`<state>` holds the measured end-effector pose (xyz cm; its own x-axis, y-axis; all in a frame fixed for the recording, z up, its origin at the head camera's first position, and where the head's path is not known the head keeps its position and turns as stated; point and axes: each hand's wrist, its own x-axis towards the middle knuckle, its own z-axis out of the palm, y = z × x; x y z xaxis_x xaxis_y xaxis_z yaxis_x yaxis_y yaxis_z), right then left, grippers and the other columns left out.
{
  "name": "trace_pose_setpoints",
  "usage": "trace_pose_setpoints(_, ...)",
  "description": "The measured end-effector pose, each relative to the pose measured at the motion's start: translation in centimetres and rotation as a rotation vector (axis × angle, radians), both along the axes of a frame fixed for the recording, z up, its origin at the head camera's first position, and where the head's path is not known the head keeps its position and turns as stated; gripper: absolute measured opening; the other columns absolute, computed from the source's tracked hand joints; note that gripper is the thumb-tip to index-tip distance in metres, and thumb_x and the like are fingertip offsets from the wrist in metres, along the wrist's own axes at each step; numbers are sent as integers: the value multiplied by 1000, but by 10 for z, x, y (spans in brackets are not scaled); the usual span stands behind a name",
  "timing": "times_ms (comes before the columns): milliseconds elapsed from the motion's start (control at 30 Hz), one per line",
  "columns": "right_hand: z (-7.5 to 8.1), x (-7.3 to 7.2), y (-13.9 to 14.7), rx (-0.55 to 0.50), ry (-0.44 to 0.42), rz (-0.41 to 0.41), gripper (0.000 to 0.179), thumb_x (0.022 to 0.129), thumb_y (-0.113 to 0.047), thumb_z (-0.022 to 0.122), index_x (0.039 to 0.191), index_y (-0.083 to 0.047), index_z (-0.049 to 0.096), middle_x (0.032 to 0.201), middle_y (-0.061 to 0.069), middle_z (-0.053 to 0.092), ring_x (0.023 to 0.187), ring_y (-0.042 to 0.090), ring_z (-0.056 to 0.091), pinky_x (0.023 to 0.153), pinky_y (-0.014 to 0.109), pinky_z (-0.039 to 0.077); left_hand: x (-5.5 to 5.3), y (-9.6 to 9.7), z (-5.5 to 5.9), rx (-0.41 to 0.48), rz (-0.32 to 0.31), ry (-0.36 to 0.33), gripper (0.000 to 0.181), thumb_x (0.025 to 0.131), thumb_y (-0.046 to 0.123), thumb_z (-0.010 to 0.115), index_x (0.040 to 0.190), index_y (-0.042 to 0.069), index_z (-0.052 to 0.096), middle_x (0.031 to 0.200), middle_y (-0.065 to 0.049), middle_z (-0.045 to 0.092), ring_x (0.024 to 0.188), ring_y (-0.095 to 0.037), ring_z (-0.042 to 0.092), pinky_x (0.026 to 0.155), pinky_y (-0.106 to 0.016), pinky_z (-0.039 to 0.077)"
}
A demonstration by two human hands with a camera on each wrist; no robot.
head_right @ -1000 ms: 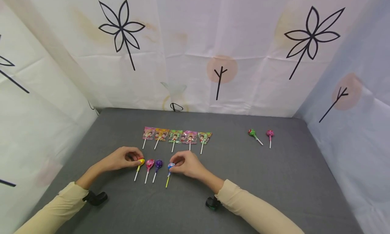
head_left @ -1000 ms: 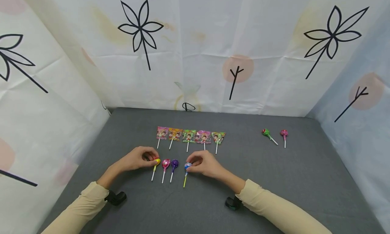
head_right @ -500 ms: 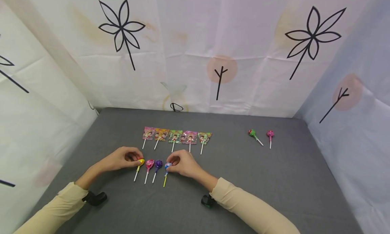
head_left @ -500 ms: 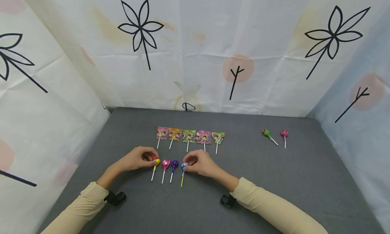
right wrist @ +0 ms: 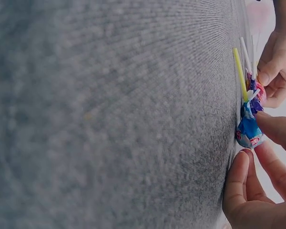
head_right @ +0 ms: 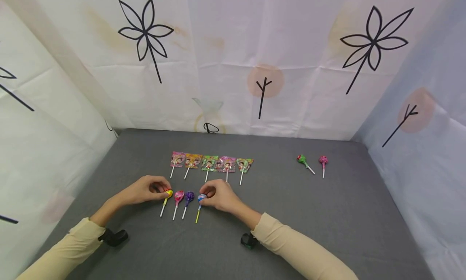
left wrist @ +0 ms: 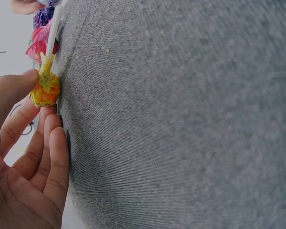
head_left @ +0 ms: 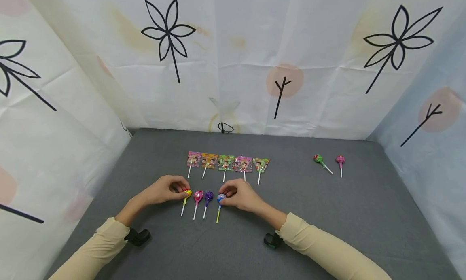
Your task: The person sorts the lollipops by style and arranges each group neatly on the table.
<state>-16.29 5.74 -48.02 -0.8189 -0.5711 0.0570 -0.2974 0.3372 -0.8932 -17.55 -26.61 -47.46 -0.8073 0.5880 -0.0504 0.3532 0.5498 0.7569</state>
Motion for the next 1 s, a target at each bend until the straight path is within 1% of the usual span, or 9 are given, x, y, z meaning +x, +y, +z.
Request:
trace_pose_setpoints(167,2,2,7,-56,-19,20,22,83,-2,84,102,1,74,94,10,70,88,28,65,75,28,51,0,1,0,4,-8,13,14,95,22,77,105,12,72,94,3,65,86,-17,61,75,-29,52)
trace_pose_setpoints(233,2,2,12,-86,-31,35,24,83,-2,84,103,3,74,98,13,70,90,32,65,76,31,53,0,1,-1,4,-7,16,14,95,22,77,105,12,73,93,3,65,86,-17,61,75,-29,52)
trace_pose_setpoints(300,3,3,20,-109,-50,49,25,84,-2,83,106,4,73,102,15,70,92,32,65,78,34,54,1,1,0,5,-6,17,15,95,22,76,105,12,72,93,3,65,86,-17,61,75,-29,52)
trace_pose_setpoints(400,7,4,35,-145,-68,73,27,87,-1,81,110,7,70,108,19,69,95,32,66,82,39,55,1,1,-2,8,-9,25,13,95,22,76,104,13,72,93,3,66,86,-17,61,74,-29,52)
trace_pose_setpoints(567,8,5,69,-209,-97,94,31,91,0,76,117,13,65,115,28,65,100,37,66,86,41,54,0,0,-4,12,-12,45,10,95,21,76,102,14,72,92,4,66,84,-15,62,72,-30,53)
trace_pose_setpoints(633,8,5,84,-221,-107,84,32,91,0,75,118,14,64,115,30,64,101,38,66,86,39,54,0,0,-4,13,-11,47,11,95,21,76,102,14,72,92,4,66,84,-15,62,72,-30,53)
trace_pose_setpoints(767,8,3,111,-218,-107,30,34,92,-1,75,120,14,63,115,31,64,102,38,66,85,36,54,1,0,-3,14,-6,48,11,95,21,76,102,14,72,92,4,66,84,-15,62,72,-29,52)
trace_pose_setpoints(1000,10,-7,163,-191,-25,-75,33,93,-2,75,120,13,63,115,32,63,103,35,67,82,34,55,1,0,-2,15,-10,70,10,95,20,76,103,14,72,92,5,66,83,-14,62,71,-29,53)
